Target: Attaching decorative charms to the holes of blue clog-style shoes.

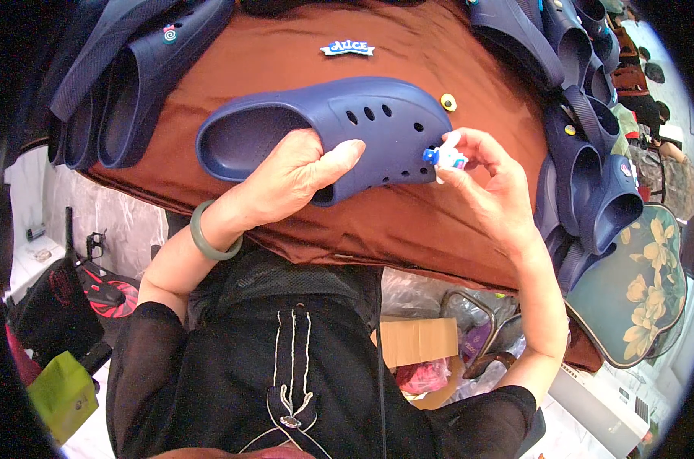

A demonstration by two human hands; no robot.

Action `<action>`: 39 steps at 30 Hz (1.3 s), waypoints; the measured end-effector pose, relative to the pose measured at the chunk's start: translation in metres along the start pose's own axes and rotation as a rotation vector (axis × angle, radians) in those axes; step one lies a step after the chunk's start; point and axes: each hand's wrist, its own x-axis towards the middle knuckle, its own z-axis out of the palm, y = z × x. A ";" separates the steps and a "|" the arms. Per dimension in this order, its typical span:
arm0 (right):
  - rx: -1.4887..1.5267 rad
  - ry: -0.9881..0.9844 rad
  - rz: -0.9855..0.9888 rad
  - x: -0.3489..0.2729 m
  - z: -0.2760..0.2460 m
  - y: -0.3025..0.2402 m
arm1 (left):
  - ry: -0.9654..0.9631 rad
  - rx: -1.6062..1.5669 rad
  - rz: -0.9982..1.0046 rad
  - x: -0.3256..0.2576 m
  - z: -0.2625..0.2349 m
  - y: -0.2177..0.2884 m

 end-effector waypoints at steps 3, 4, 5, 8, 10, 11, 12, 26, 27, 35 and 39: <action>-0.156 -0.076 -0.016 0.004 -0.005 0.006 | 0.008 -0.008 0.024 0.000 0.003 0.003; -0.161 -0.073 -0.013 0.003 -0.004 0.003 | 0.013 -0.012 0.028 0.000 0.005 0.005; -0.253 -0.029 -0.080 0.003 0.000 -0.002 | 0.017 -0.011 0.028 0.001 0.005 0.002; -0.529 0.067 -0.323 0.006 0.007 -0.009 | 0.078 -0.041 0.161 0.004 0.004 -0.005; -0.715 0.122 -0.497 0.005 0.010 -0.012 | 0.015 0.012 0.040 0.003 0.000 -0.004; -0.770 0.132 -0.524 0.002 0.013 -0.014 | 0.015 0.010 0.042 0.003 0.000 -0.004; -0.824 0.143 -0.551 -0.001 0.015 -0.016 | 0.013 -0.008 0.053 0.003 0.001 -0.005; 0.216 -0.009 0.144 0.016 0.008 -0.007 | -0.010 0.084 0.200 -0.008 0.003 -0.011; 0.221 -0.005 0.142 0.017 0.006 -0.009 | -0.030 0.125 0.188 -0.006 0.002 -0.009; 0.271 -0.115 0.168 0.031 -0.001 0.008 | -0.107 0.168 0.136 -0.004 0.001 0.001; 0.231 -0.052 0.011 0.015 0.003 0.004 | -0.034 -0.010 0.078 -0.005 0.004 0.014</action>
